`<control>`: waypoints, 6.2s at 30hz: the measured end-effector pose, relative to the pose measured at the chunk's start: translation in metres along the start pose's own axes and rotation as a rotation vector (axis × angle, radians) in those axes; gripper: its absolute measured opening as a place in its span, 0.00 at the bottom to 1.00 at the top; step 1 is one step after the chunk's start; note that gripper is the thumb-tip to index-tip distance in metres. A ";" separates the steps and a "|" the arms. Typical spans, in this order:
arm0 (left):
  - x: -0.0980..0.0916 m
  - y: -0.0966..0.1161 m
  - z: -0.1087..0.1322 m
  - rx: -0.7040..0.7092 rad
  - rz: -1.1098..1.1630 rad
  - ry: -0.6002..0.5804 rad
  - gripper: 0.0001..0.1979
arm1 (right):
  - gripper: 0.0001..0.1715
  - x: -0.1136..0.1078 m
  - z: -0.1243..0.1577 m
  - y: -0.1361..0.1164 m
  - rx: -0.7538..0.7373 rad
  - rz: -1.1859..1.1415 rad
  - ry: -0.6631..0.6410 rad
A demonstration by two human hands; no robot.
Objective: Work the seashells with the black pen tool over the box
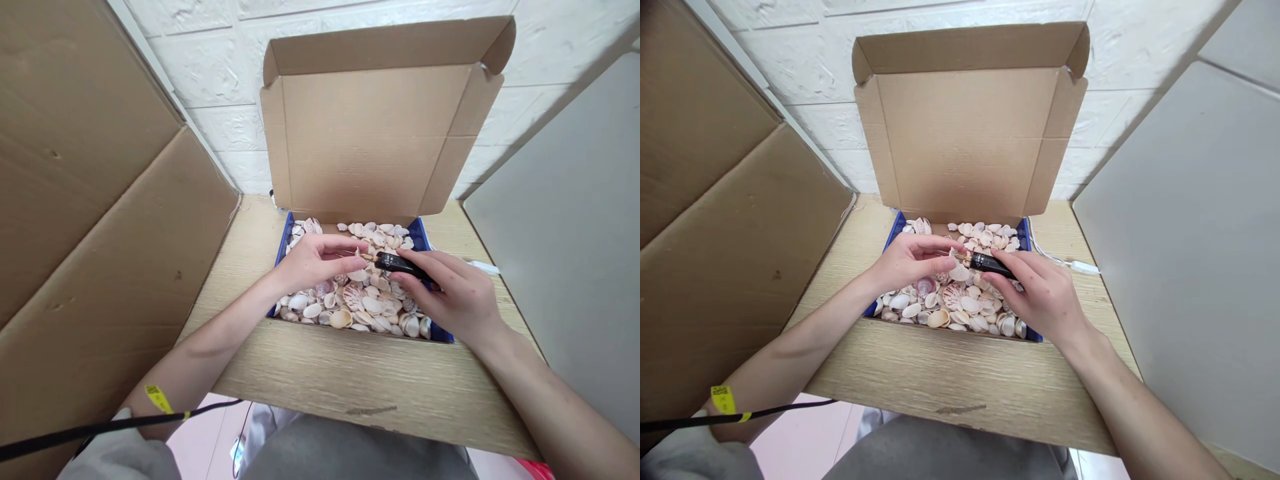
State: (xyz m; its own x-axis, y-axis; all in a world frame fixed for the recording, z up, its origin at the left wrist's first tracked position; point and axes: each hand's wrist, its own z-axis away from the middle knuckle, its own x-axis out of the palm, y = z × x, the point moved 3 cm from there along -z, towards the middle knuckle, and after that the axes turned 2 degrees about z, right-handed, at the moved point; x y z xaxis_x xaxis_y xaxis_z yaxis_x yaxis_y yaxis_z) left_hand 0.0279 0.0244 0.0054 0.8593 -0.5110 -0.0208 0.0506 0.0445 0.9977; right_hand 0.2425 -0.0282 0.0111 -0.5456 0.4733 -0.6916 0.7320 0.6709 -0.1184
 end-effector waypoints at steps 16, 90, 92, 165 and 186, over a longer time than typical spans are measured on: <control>-0.006 0.004 -0.001 0.127 -0.071 0.053 0.23 | 0.19 -0.003 -0.003 0.006 0.039 0.062 0.058; -0.006 -0.005 -0.002 0.156 -0.126 -0.084 0.23 | 0.15 -0.006 -0.005 0.009 -0.012 0.072 0.009; -0.006 -0.005 -0.002 0.163 -0.142 -0.087 0.22 | 0.17 -0.008 -0.007 0.007 -0.046 0.084 0.040; -0.005 0.000 0.002 0.055 -0.206 -0.078 0.24 | 0.12 -0.003 -0.001 0.011 0.089 0.015 -0.032; -0.005 -0.004 0.002 0.047 -0.172 -0.069 0.23 | 0.16 -0.008 -0.007 0.007 -0.010 0.055 0.031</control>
State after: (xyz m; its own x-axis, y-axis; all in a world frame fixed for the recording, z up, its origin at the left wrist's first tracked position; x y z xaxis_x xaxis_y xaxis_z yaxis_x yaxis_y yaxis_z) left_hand 0.0223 0.0252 0.0019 0.8033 -0.5651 -0.1881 0.1680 -0.0880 0.9819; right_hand 0.2489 -0.0237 0.0209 -0.5168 0.5272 -0.6745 0.7576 0.6486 -0.0736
